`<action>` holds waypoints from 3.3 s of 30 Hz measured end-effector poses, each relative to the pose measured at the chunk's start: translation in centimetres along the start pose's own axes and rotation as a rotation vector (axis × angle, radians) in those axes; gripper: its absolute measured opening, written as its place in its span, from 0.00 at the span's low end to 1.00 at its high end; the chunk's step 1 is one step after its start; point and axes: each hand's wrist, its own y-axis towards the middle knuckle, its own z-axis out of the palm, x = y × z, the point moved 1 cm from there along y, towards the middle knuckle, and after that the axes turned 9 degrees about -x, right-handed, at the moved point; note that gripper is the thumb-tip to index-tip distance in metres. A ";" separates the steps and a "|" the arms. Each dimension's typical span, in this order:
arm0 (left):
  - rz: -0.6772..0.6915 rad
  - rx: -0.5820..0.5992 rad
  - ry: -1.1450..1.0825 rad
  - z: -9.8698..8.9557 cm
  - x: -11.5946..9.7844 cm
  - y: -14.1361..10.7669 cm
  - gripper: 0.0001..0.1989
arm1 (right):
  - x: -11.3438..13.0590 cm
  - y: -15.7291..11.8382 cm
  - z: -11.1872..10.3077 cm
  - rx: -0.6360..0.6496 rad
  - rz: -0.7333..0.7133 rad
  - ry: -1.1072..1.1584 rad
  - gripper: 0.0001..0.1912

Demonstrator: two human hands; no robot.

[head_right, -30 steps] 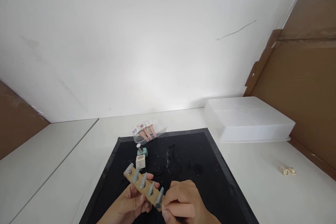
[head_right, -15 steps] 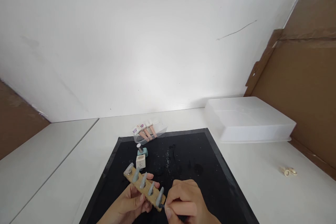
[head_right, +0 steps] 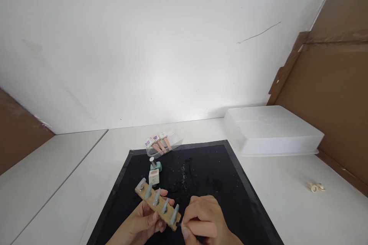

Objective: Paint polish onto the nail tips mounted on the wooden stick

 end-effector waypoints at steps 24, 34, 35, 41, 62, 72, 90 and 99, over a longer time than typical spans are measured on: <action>0.001 0.000 -0.012 -0.2 0.2 0.1 0.18 | 0.1 0.1 -0.2 0.083 -0.047 0.021 0.13; 0.003 -0.002 -0.012 -0.2 0.1 0.1 0.17 | -0.1 -0.1 0.2 -0.017 -0.006 0.022 0.12; 0.003 -0.001 -0.009 -0.2 0.1 0.1 0.18 | 0.0 -0.2 0.2 -0.014 -0.015 0.042 0.12; 0.006 0.001 0.013 0.1 0.1 0.1 0.17 | -0.3 -0.4 0.1 0.053 -0.022 0.043 0.13; 0.002 0.002 0.002 -0.5 0.8 0.3 0.18 | -0.4 -0.3 -0.3 0.078 0.076 0.029 0.10; 0.005 -0.007 0.007 -0.2 0.6 0.4 0.19 | -0.8 -0.4 -0.2 0.165 0.057 0.088 0.12; 0.003 -0.034 0.022 -0.6 0.7 0.0 0.21 | -0.5 0.2 -0.3 0.140 0.184 0.033 0.20; 0.016 -0.040 0.014 -0.2 0.5 0.2 0.20 | 0.0 0.5 -0.2 0.137 0.048 0.138 0.15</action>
